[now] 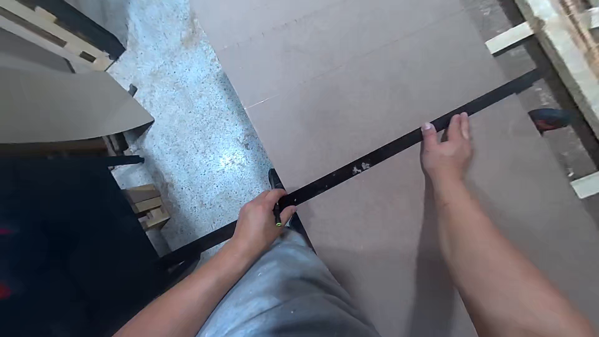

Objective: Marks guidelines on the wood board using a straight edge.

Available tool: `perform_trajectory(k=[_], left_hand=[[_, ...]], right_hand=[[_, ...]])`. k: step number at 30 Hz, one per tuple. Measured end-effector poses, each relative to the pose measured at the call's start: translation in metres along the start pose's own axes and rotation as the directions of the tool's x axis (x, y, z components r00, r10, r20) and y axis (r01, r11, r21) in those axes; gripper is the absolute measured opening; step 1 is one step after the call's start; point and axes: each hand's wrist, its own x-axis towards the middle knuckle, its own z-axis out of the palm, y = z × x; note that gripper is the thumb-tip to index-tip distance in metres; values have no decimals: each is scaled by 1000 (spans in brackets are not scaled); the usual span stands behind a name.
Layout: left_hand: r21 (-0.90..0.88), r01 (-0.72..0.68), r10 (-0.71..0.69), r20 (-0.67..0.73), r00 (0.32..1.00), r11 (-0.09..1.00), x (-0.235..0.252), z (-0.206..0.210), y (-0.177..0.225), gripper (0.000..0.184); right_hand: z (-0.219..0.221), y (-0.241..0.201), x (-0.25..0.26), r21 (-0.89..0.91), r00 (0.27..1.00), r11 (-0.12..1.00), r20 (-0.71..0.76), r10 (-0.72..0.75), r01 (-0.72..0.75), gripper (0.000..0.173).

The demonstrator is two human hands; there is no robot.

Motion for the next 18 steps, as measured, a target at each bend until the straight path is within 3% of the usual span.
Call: perform_trajectory(k=[18], left_hand=[[20, -41, 42, -89, 995, 999, -1, 1, -1, 34]], right_hand=[[1, 0, 1, -19, 999, 999, 4, 42, -42, 97]])
